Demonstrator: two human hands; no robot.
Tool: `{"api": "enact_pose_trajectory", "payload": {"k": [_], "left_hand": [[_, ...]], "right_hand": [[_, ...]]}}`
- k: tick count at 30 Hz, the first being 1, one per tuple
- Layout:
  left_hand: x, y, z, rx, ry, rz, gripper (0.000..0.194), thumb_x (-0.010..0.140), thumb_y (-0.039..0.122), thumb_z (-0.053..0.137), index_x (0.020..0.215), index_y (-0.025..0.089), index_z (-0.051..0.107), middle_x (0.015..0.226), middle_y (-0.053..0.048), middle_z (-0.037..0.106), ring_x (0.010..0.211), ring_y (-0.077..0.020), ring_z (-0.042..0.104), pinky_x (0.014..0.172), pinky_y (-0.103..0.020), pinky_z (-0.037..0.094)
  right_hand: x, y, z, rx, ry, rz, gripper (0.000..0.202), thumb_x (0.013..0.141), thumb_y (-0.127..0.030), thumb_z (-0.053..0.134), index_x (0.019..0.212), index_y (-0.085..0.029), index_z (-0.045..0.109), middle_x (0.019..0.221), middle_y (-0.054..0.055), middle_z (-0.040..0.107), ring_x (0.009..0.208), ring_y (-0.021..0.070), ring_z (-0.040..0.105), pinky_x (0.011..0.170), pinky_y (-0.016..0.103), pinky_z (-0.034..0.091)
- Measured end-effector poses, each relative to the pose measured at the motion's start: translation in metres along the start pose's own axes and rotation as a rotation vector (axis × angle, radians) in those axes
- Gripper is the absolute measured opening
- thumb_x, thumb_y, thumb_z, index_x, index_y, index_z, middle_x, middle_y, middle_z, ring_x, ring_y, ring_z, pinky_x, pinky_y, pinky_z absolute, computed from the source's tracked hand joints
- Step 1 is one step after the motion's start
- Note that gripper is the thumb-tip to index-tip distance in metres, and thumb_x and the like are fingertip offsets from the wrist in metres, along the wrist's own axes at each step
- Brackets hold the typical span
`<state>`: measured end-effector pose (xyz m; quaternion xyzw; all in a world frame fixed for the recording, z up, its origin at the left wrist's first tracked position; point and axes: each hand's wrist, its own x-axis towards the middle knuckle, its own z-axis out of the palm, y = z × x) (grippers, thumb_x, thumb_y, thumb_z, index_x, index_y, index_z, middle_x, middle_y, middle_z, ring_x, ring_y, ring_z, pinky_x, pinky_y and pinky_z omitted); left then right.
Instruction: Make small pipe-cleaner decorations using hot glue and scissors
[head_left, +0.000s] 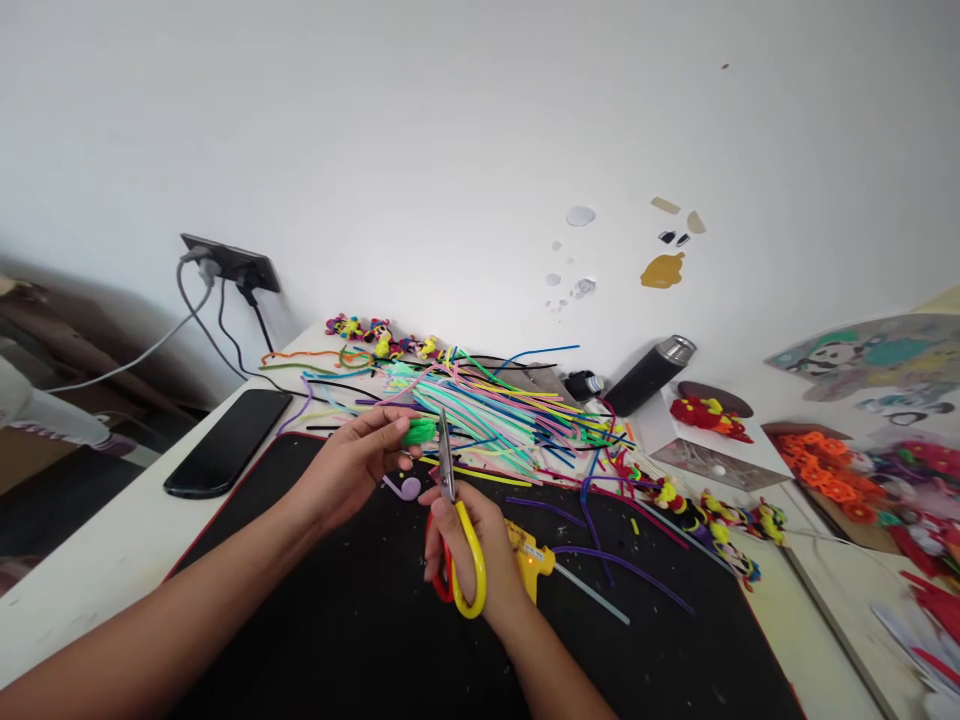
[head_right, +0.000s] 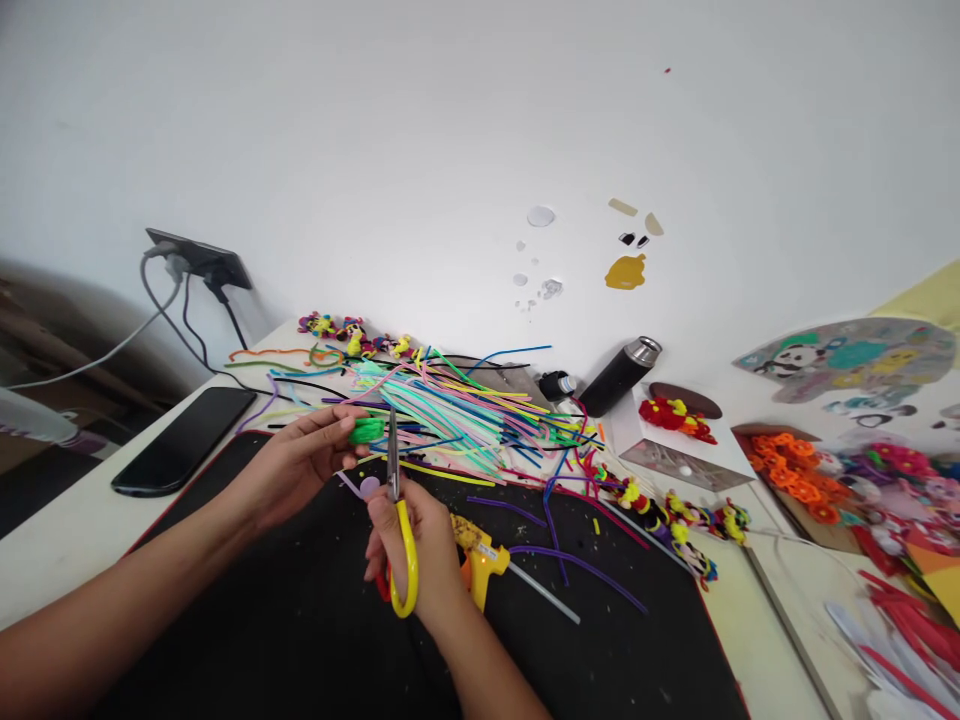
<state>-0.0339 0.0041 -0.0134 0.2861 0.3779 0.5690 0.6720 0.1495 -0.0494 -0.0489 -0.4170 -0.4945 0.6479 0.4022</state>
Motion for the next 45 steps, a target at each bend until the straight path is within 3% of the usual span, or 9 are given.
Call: {"api": "enact_pose_trajectory", "payload": {"k": [8, 12, 15, 18, 23, 26, 31, 38, 45], "left_hand": [[0.001, 0.002, 0.002, -0.071, 0.061, -0.074, 0.014, 0.085, 0.016, 0.081, 0.098, 0.012, 0.078, 0.079, -0.005, 0.075, 0.066, -0.014, 0.074, 0.057, -0.017, 0.061], [0.0, 0.002, 0.001, -0.065, 0.047, -0.106, 0.029, 0.076, 0.009, 0.088, 0.103, 0.01, 0.08, 0.09, -0.008, 0.08, 0.076, -0.0168, 0.077, 0.067, -0.018, 0.064], [0.001, 0.0, 0.0, -0.052, 0.045, -0.102, 0.032, 0.07, 0.001, 0.089, 0.099, 0.012, 0.08, 0.09, -0.007, 0.08, 0.073, -0.0146, 0.077, 0.067, -0.017, 0.064], [0.002, 0.0, -0.001, -0.041, 0.051, -0.084, 0.02, 0.072, 0.007, 0.09, 0.088, 0.013, 0.079, 0.078, -0.004, 0.077, 0.064, -0.0132, 0.074, 0.062, -0.017, 0.063], [0.001, 0.002, 0.0, 0.0, 0.034, -0.043, 0.035, 0.079, 0.021, 0.089, 0.111, 0.012, 0.077, 0.08, -0.006, 0.077, 0.064, -0.0158, 0.073, 0.057, -0.02, 0.061], [0.002, 0.002, 0.0, -0.002, 0.036, -0.034, 0.027, 0.082, 0.026, 0.087, 0.102, 0.012, 0.076, 0.075, -0.006, 0.075, 0.061, -0.0161, 0.072, 0.055, -0.022, 0.058], [0.003, -0.001, -0.001, 0.0, 0.05, -0.039, 0.022, 0.082, 0.03, 0.086, 0.085, 0.014, 0.071, 0.071, -0.007, 0.074, 0.061, -0.0171, 0.07, 0.054, -0.022, 0.057], [0.001, 0.001, 0.002, 0.042, 0.042, -0.032, 0.038, 0.072, 0.043, 0.094, 0.084, 0.013, 0.073, 0.067, -0.005, 0.072, 0.058, -0.0164, 0.068, 0.05, -0.022, 0.055], [-0.002, -0.002, 0.003, 0.142, 0.042, -0.027, 0.043, 0.072, 0.051, 0.092, 0.083, 0.015, 0.072, 0.064, -0.003, 0.071, 0.053, -0.015, 0.065, 0.049, -0.022, 0.053]], "right_hand": [[-0.002, 0.0, -0.003, 0.02, -0.018, -0.119, 0.066, 0.088, -0.074, 0.067, 0.118, -0.016, 0.066, 0.063, 0.002, 0.067, 0.052, 0.0161, 0.064, 0.05, 0.023, 0.044], [-0.003, -0.005, -0.001, 0.067, -0.043, -0.126, 0.073, 0.08, -0.078, 0.072, 0.119, -0.016, 0.065, 0.069, 0.003, 0.068, 0.061, 0.0194, 0.07, 0.059, 0.026, 0.049], [-0.004, -0.006, 0.0, 0.071, -0.055, -0.11, 0.079, 0.076, -0.081, 0.074, 0.12, -0.016, 0.065, 0.07, 0.003, 0.069, 0.058, 0.0189, 0.069, 0.059, 0.027, 0.048], [-0.003, -0.005, -0.001, 0.073, -0.063, -0.119, 0.082, 0.074, -0.083, 0.073, 0.121, -0.016, 0.065, 0.07, 0.004, 0.069, 0.057, 0.0191, 0.067, 0.058, 0.027, 0.048], [-0.003, -0.001, -0.001, 0.073, -0.075, -0.122, 0.082, 0.074, -0.084, 0.072, 0.122, -0.018, 0.065, 0.07, 0.003, 0.069, 0.061, 0.0213, 0.07, 0.063, 0.03, 0.05], [-0.004, -0.002, -0.003, 0.078, -0.097, -0.114, 0.085, 0.072, -0.084, 0.073, 0.125, -0.018, 0.064, 0.072, 0.003, 0.069, 0.065, 0.0229, 0.071, 0.066, 0.032, 0.052], [-0.006, -0.008, -0.005, 0.007, -0.139, -0.17, 0.087, 0.078, -0.088, 0.062, 0.133, -0.02, 0.064, 0.107, 0.013, 0.073, 0.091, 0.0264, 0.072, 0.081, 0.037, 0.055], [-0.006, -0.008, -0.002, -0.012, -0.077, -0.124, 0.065, 0.091, -0.075, 0.062, 0.118, -0.016, 0.069, 0.079, 0.004, 0.066, 0.057, 0.0155, 0.064, 0.054, 0.026, 0.05], [-0.003, -0.001, -0.003, -0.093, 0.041, -0.082, 0.051, 0.098, -0.065, 0.059, 0.113, -0.018, 0.069, 0.073, 0.001, 0.062, 0.051, 0.0119, 0.058, 0.047, 0.022, 0.047]]}}
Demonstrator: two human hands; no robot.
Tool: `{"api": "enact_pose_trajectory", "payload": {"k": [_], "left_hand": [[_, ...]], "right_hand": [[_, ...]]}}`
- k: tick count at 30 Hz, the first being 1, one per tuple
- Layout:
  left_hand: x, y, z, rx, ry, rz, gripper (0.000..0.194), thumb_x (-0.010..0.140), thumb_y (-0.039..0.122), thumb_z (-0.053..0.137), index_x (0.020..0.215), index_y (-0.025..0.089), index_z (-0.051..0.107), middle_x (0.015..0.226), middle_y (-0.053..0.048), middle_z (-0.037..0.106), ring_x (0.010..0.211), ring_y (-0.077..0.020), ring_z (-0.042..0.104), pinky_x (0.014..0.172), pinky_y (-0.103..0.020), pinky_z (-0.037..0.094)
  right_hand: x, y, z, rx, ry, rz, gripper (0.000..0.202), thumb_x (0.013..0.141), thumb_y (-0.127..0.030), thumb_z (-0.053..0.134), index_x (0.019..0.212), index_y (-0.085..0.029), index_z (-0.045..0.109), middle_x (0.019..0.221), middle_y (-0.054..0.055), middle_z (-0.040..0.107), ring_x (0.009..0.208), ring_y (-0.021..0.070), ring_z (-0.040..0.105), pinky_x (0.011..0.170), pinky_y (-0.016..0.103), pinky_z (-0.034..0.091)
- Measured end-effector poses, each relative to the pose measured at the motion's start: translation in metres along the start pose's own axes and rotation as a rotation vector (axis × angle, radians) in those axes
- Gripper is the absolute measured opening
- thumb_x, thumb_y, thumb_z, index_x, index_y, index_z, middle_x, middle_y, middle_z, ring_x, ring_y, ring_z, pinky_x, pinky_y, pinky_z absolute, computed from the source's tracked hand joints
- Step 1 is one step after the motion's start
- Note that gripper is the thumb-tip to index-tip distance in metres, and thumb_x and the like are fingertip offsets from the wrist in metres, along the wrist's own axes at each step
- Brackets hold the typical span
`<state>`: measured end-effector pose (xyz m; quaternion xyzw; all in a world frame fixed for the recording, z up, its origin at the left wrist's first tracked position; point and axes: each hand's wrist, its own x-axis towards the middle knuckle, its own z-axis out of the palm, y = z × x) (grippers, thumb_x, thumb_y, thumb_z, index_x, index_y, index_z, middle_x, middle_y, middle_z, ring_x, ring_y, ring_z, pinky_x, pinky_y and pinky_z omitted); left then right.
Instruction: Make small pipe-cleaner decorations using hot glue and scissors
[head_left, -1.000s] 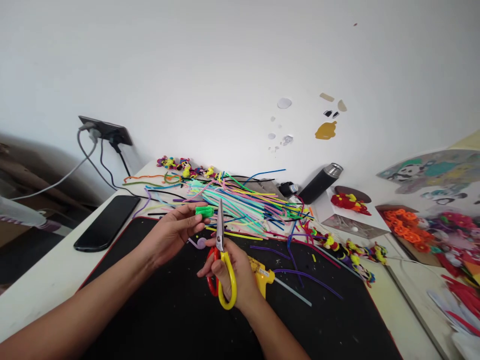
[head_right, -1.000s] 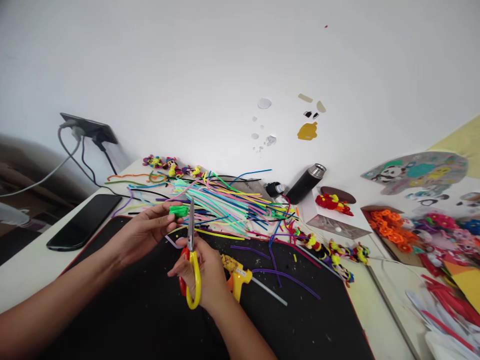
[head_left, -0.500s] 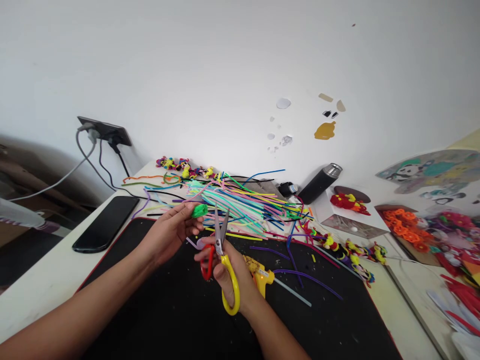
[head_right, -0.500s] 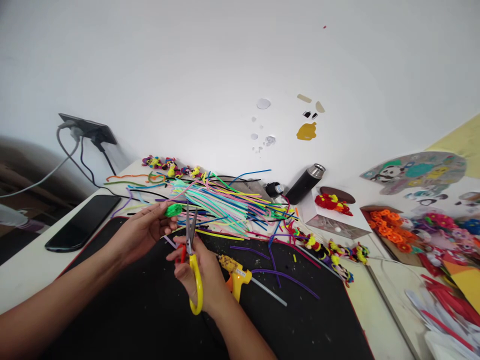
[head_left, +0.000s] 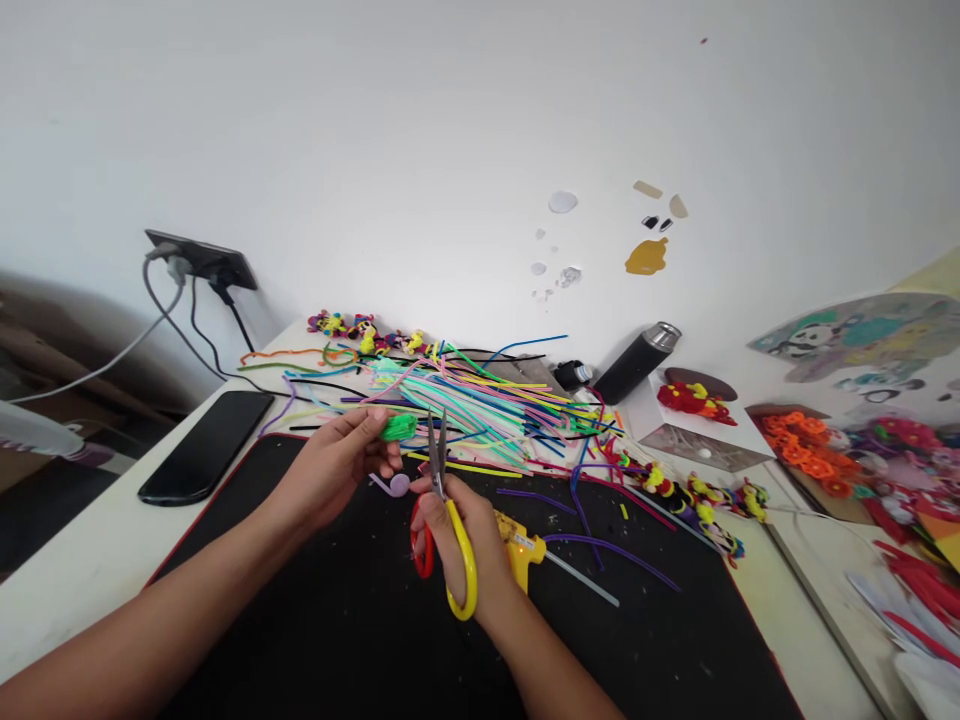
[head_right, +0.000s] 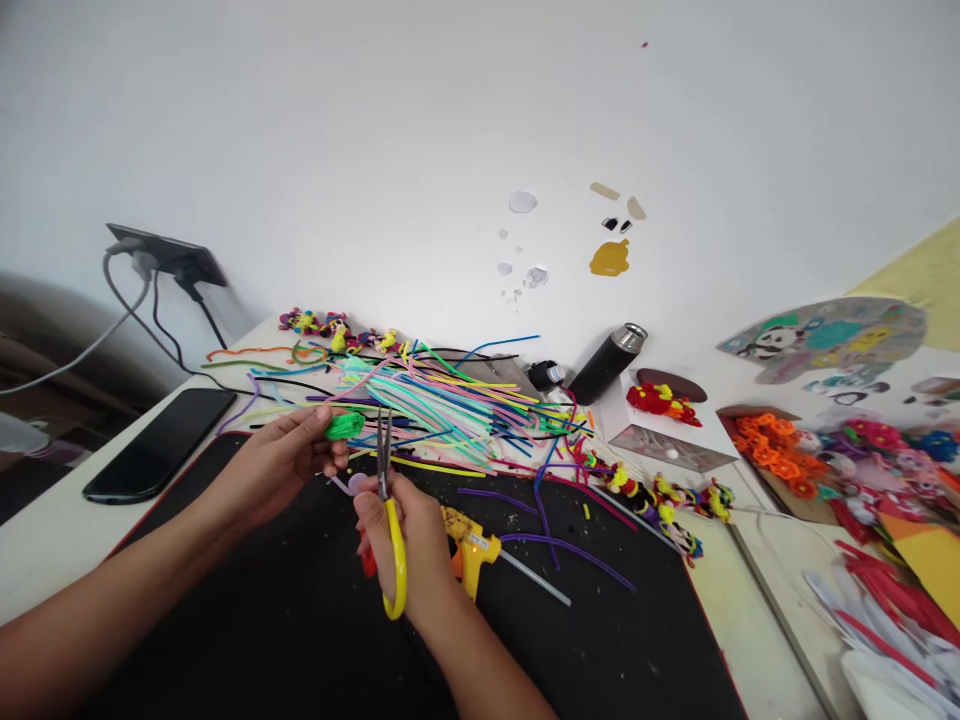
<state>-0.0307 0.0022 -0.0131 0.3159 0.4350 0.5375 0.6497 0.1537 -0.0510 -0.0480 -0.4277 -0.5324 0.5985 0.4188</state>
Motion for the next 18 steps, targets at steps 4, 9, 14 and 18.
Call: {"api": "enact_pose_trajectory", "payload": {"k": [4, 9, 14, 18], "left_hand": [[-0.003, -0.004, 0.002, 0.103, -0.072, -0.011, 0.039, 0.077, 0.05, 0.089, 0.09, 0.017, 0.071, 0.065, -0.002, 0.071, 0.054, -0.0147, 0.065, 0.052, -0.022, 0.054], [-0.005, -0.011, 0.003, 0.221, -0.148, -0.023, 0.037, 0.085, 0.052, 0.081, 0.091, 0.018, 0.068, 0.068, -0.002, 0.071, 0.057, -0.0152, 0.067, 0.054, -0.022, 0.055], [-0.007, -0.015, 0.007, 0.296, -0.227, -0.088, 0.041, 0.087, 0.058, 0.077, 0.084, 0.018, 0.066, 0.064, -0.002, 0.07, 0.054, -0.0149, 0.065, 0.053, -0.023, 0.054], [-0.011, -0.016, 0.013, 0.36, -0.284, -0.128, 0.047, 0.086, 0.064, 0.073, 0.08, 0.019, 0.064, 0.059, -0.003, 0.069, 0.049, -0.0155, 0.064, 0.049, -0.023, 0.052]], "right_hand": [[0.0, 0.003, -0.001, -0.049, 0.001, 0.007, 0.047, 0.097, -0.062, 0.062, 0.114, -0.019, 0.068, 0.074, 0.0, 0.062, 0.052, 0.0126, 0.057, 0.046, 0.022, 0.045], [0.002, 0.003, -0.001, -0.017, 0.083, -0.022, 0.043, 0.097, -0.06, 0.065, 0.111, -0.019, 0.068, 0.074, 0.001, 0.063, 0.053, 0.0138, 0.058, 0.048, 0.024, 0.046], [0.005, -0.001, -0.002, 0.041, 0.129, -0.046, 0.041, 0.096, -0.057, 0.067, 0.109, -0.018, 0.068, 0.078, 0.003, 0.067, 0.06, 0.0165, 0.063, 0.055, 0.026, 0.05], [0.005, -0.004, -0.003, 0.048, 0.145, -0.054, 0.041, 0.095, -0.055, 0.069, 0.11, -0.017, 0.068, 0.076, 0.003, 0.067, 0.061, 0.0167, 0.063, 0.058, 0.027, 0.05]]}}
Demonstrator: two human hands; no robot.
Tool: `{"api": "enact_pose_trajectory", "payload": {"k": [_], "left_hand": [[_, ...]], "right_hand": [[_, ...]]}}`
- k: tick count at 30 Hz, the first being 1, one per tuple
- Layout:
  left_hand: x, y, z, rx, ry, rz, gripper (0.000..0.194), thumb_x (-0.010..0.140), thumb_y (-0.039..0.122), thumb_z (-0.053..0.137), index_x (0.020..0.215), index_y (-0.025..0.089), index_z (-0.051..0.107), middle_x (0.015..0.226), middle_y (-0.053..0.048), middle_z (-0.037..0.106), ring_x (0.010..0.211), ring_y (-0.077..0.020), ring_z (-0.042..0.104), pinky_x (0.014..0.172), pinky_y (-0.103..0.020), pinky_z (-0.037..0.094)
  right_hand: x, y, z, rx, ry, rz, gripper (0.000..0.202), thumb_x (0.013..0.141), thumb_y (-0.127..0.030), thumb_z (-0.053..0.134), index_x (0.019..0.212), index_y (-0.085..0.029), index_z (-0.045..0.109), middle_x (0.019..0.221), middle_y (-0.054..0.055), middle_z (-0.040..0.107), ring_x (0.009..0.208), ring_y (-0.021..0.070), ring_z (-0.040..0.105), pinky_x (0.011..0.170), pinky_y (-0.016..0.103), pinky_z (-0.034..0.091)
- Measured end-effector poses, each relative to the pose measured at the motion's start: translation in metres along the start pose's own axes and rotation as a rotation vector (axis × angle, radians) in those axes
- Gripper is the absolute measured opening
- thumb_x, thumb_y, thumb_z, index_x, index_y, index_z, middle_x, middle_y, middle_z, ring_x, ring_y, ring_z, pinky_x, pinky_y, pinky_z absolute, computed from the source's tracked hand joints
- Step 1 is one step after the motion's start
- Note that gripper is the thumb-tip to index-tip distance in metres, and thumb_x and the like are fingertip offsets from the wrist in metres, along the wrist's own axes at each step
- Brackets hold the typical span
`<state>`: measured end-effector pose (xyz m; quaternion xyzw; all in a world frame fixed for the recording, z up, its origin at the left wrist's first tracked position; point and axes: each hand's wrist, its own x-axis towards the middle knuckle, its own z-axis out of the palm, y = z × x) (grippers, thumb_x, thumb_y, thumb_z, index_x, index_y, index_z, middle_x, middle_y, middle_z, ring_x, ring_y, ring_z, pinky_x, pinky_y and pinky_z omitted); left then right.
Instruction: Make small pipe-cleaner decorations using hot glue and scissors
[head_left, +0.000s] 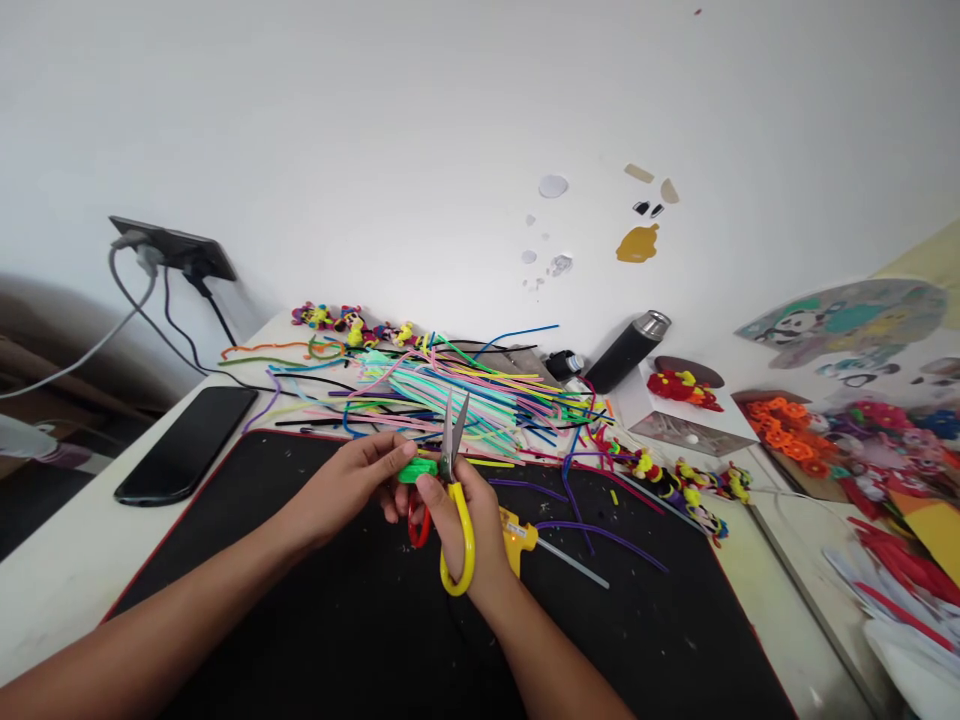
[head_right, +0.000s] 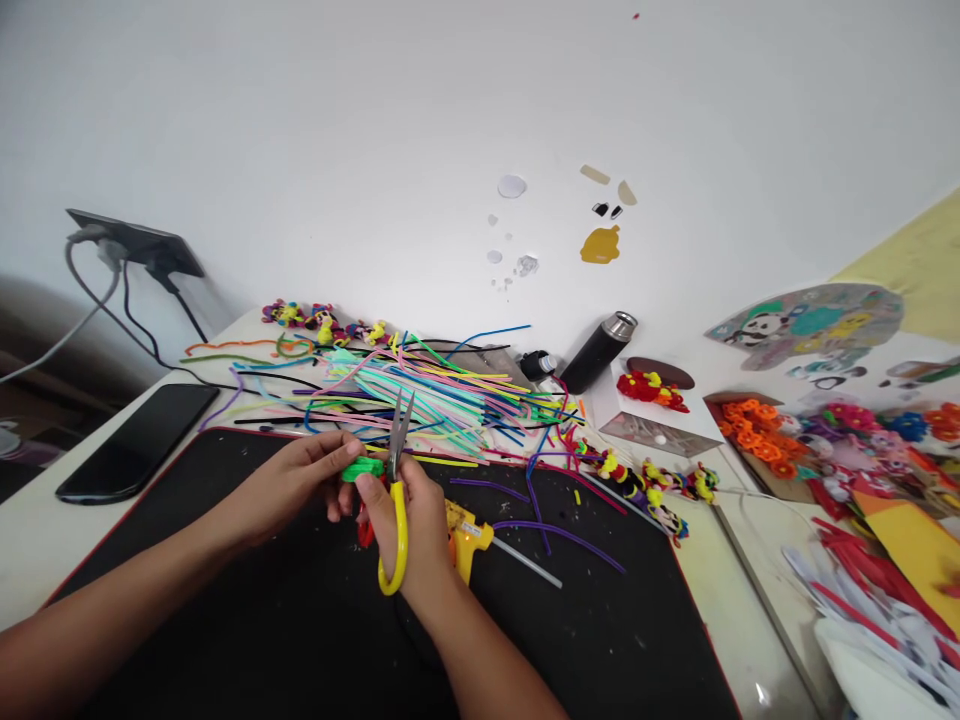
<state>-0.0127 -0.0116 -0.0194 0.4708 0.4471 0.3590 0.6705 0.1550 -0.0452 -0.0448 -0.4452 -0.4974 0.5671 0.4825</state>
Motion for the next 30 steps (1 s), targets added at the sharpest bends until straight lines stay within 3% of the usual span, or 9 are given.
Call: {"api": "enact_pose_trajectory", "payload": {"k": [5, 8, 12, 16, 21, 27, 30], "left_hand": [[-0.003, 0.0, -0.003, 0.096, -0.071, 0.012, 0.053, 0.09, 0.072, 0.062, 0.081, 0.019, 0.06, 0.056, -0.001, 0.065, 0.047, -0.0144, 0.059, 0.047, -0.023, 0.048], [-0.003, 0.0, -0.01, 0.162, -0.117, 0.111, 0.052, 0.089, 0.071, 0.064, 0.094, 0.019, 0.063, 0.072, -0.002, 0.069, 0.06, -0.0154, 0.062, 0.052, -0.024, 0.05], [-0.007, 0.0, -0.012, 0.177, -0.127, 0.184, 0.045, 0.085, 0.053, 0.081, 0.112, 0.022, 0.06, 0.098, -0.003, 0.069, 0.084, -0.0188, 0.066, 0.067, -0.028, 0.057], [-0.01, 0.001, -0.007, 0.198, -0.146, 0.155, 0.031, 0.09, 0.042, 0.078, 0.108, 0.023, 0.061, 0.096, -0.002, 0.069, 0.081, -0.0183, 0.068, 0.069, -0.03, 0.057], [-0.007, 0.001, -0.008, 0.105, -0.104, 0.163, 0.031, 0.09, 0.042, 0.078, 0.108, 0.021, 0.064, 0.084, -0.001, 0.071, 0.072, -0.0181, 0.069, 0.065, -0.03, 0.057], [0.001, 0.009, -0.019, -0.009, 0.128, 0.224, 0.038, 0.081, 0.043, 0.086, 0.103, 0.019, 0.067, 0.076, -0.002, 0.073, 0.063, -0.0181, 0.068, 0.061, -0.03, 0.057], [0.002, 0.012, -0.022, -0.051, 0.182, 0.254, 0.037, 0.079, 0.043, 0.088, 0.1, 0.019, 0.069, 0.071, -0.001, 0.072, 0.061, -0.0184, 0.068, 0.058, -0.029, 0.056]], "right_hand": [[0.002, 0.0, -0.001, 0.058, 0.018, 0.025, 0.041, 0.093, -0.057, 0.07, 0.104, -0.017, 0.067, 0.073, 0.002, 0.067, 0.059, 0.0158, 0.063, 0.059, 0.027, 0.052], [0.005, -0.002, -0.002, 0.129, 0.04, 0.068, 0.048, 0.087, -0.063, 0.074, 0.1, -0.018, 0.064, 0.07, 0.0, 0.066, 0.053, 0.0144, 0.062, 0.057, 0.027, 0.053], [0.006, -0.005, -0.002, 0.157, 0.049, 0.094, 0.05, 0.085, -0.065, 0.075, 0.1, -0.018, 0.063, 0.065, -0.002, 0.064, 0.049, 0.0139, 0.06, 0.052, 0.025, 0.052], [0.004, -0.006, 0.0, 0.155, 0.035, 0.07, 0.047, 0.087, -0.062, 0.075, 0.096, -0.018, 0.064, 0.067, -0.001, 0.065, 0.05, 0.014, 0.062, 0.052, 0.025, 0.053], [0.003, -0.005, 0.0, 0.17, -0.015, 0.06, 0.046, 0.089, -0.063, 0.073, 0.094, -0.017, 0.063, 0.069, -0.001, 0.065, 0.053, 0.0143, 0.064, 0.053, 0.025, 0.053], [0.004, -0.002, 0.0, 0.199, -0.063, 0.086, 0.055, 0.088, -0.068, 0.071, 0.104, -0.016, 0.065, 0.07, 0.0, 0.064, 0.05, 0.0129, 0.062, 0.05, 0.024, 0.049], [0.002, -0.003, 0.001, 0.16, -0.105, 0.093, 0.052, 0.09, -0.066, 0.07, 0.101, -0.016, 0.065, 0.069, -0.001, 0.063, 0.048, 0.0114, 0.059, 0.049, 0.023, 0.047]]}}
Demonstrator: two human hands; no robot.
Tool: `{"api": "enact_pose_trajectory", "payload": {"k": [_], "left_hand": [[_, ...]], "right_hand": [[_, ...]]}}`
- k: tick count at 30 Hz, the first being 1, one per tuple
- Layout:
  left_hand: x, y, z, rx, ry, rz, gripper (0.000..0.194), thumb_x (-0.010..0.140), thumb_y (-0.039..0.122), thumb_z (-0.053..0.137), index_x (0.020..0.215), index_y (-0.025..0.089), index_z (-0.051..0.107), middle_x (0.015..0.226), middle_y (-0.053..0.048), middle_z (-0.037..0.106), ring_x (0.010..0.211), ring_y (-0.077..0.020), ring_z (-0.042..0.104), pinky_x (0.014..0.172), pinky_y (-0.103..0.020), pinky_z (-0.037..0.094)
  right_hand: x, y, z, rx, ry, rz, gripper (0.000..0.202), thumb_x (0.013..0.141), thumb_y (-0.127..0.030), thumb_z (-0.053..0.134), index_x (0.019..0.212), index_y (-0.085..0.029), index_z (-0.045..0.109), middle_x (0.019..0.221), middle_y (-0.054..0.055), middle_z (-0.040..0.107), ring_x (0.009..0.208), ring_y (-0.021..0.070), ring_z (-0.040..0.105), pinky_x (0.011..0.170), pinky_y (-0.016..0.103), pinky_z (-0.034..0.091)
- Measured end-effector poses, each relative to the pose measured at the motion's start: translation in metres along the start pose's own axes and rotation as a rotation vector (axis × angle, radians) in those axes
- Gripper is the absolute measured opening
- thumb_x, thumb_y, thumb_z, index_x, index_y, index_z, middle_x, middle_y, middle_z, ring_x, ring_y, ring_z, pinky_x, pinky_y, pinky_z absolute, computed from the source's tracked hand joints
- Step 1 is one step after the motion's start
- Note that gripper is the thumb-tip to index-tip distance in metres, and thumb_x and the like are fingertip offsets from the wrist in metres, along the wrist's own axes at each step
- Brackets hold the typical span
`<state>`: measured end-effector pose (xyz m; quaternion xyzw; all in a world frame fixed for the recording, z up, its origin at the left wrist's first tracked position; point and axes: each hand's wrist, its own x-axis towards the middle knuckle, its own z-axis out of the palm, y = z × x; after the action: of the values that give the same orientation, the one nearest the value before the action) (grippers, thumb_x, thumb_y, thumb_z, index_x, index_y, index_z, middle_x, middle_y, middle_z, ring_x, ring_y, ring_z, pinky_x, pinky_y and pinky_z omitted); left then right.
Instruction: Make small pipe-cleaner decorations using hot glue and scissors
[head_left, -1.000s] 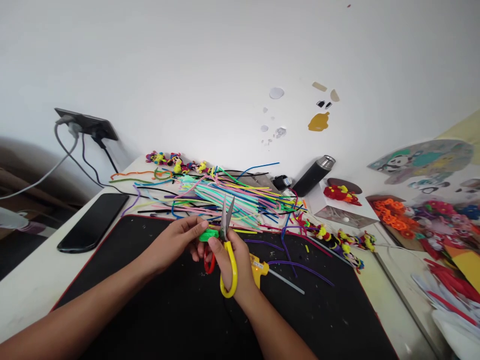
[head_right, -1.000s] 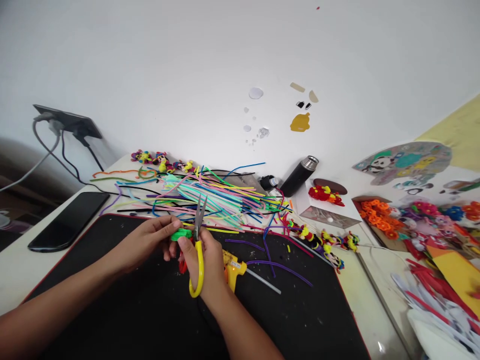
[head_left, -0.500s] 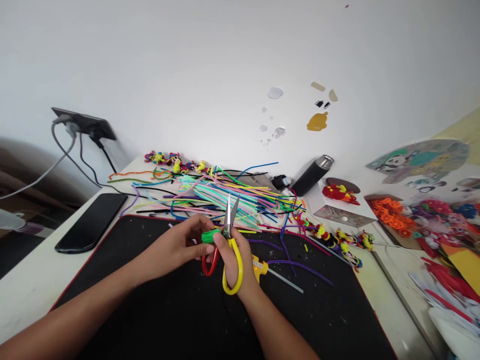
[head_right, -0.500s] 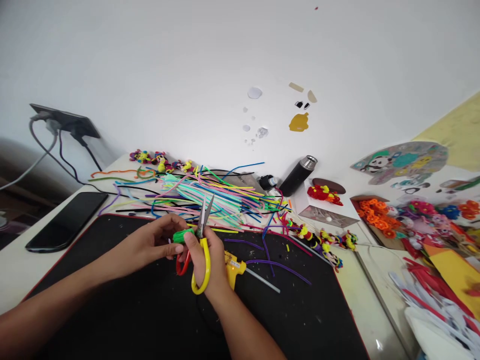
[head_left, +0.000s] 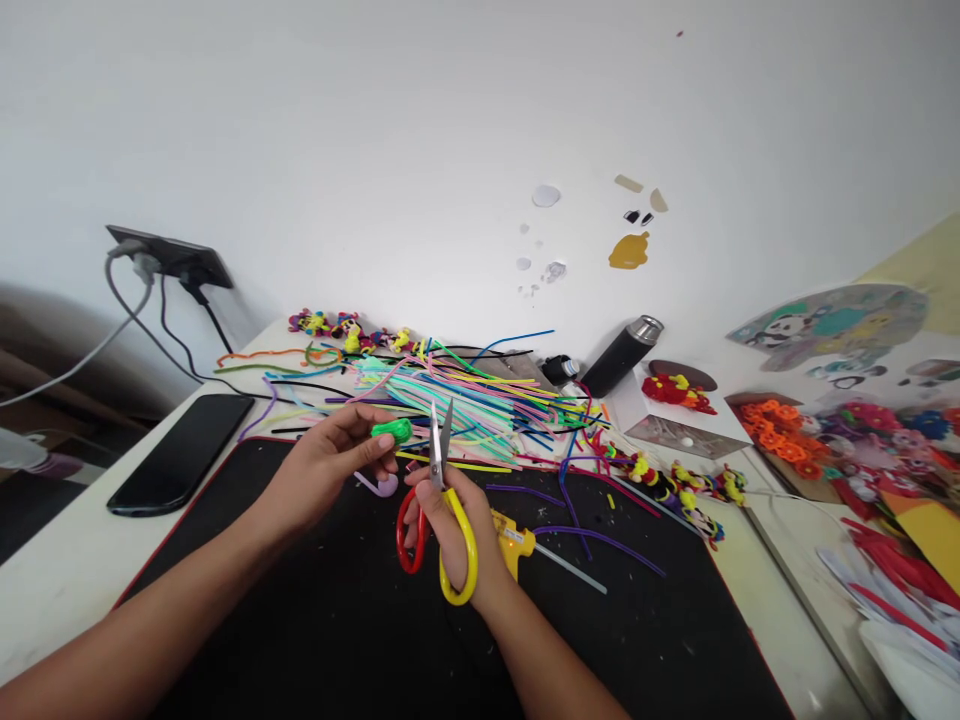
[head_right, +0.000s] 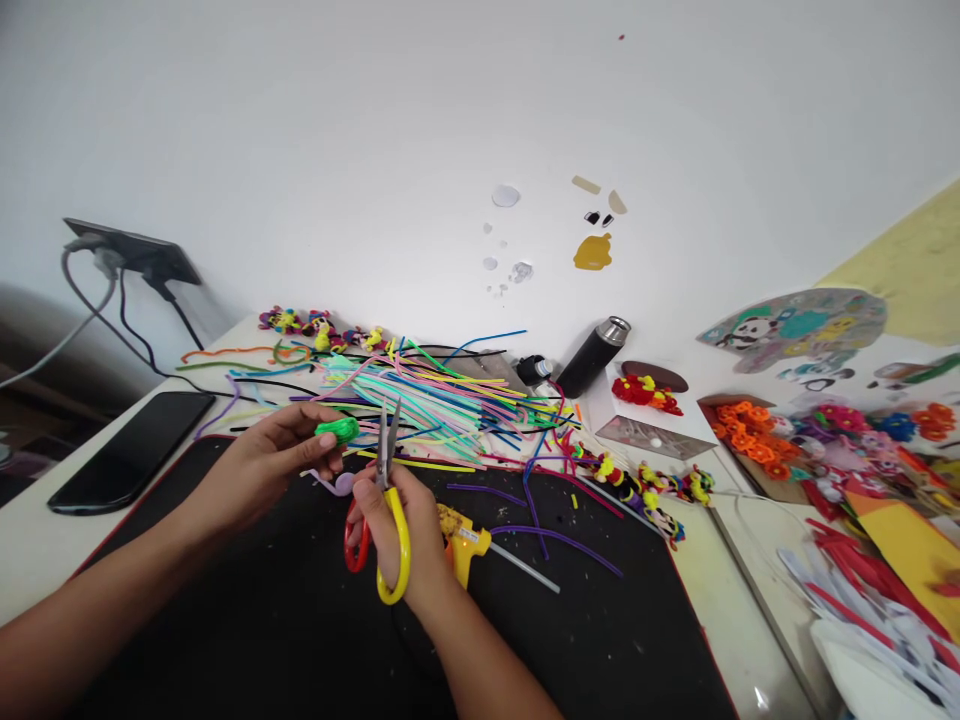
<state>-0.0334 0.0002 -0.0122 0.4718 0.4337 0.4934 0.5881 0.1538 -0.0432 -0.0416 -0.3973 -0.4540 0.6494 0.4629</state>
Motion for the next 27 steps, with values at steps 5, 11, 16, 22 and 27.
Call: {"api": "enact_pose_trajectory", "payload": {"k": [5, 11, 16, 22, 27], "left_hand": [[0.002, 0.001, -0.001, -0.041, 0.042, 0.027, 0.037, 0.077, 0.042, 0.09, 0.098, 0.019, 0.07, 0.07, -0.001, 0.072, 0.061, -0.0179, 0.068, 0.057, -0.027, 0.056], [0.004, 0.002, -0.007, 0.055, 0.054, 0.056, 0.037, 0.079, 0.044, 0.088, 0.099, 0.02, 0.069, 0.073, 0.0, 0.07, 0.064, -0.0182, 0.067, 0.06, -0.03, 0.057], [0.002, 0.004, -0.009, 0.2, 0.066, 0.102, 0.038, 0.079, 0.047, 0.086, 0.101, 0.022, 0.068, 0.081, -0.001, 0.07, 0.069, -0.0194, 0.067, 0.063, -0.032, 0.057], [-0.001, 0.005, -0.009, 0.309, 0.059, 0.114, 0.039, 0.081, 0.05, 0.082, 0.102, 0.021, 0.067, 0.092, -0.005, 0.073, 0.08, -0.0232, 0.069, 0.068, -0.034, 0.058], [-0.002, 0.008, -0.009, 0.306, 0.054, 0.115, 0.037, 0.08, 0.048, 0.083, 0.1, 0.021, 0.067, 0.093, -0.005, 0.073, 0.077, -0.0225, 0.067, 0.067, -0.034, 0.058]], "right_hand": [[-0.001, 0.006, 0.004, -0.039, -0.048, 0.034, 0.051, 0.093, -0.067, 0.066, 0.101, -0.016, 0.064, 0.069, -0.001, 0.061, 0.047, 0.0107, 0.056, 0.045, 0.022, 0.045], [0.0, 0.013, 0.007, -0.163, -0.085, 0.022, 0.05, 0.097, -0.065, 0.061, 0.105, -0.016, 0.066, 0.069, -0.001, 0.059, 0.047, 0.0102, 0.054, 0.045, 0.021, 0.041], [0.002, 0.011, 0.009, -0.246, -0.07, 0.024, 0.048, 0.099, -0.065, 0.057, 0.104, -0.018, 0.066, 0.069, -0.002, 0.058, 0.046, 0.0099, 0.053, 0.042, 0.02, 0.04], [0.002, 0.011, 0.01, -0.351, -0.047, 0.014, 0.048, 0.099, -0.065, 0.056, 0.103, -0.018, 0.065, 0.067, -0.003, 0.057, 0.044, 0.0092, 0.052, 0.042, 0.019, 0.037], [0.002, 0.008, 0.008, -0.401, -0.023, 0.004, 0.049, 0.099, -0.067, 0.055, 0.102, -0.019, 0.065, 0.064, -0.003, 0.057, 0.043, 0.0094, 0.053, 0.042, 0.019, 0.037]]}}
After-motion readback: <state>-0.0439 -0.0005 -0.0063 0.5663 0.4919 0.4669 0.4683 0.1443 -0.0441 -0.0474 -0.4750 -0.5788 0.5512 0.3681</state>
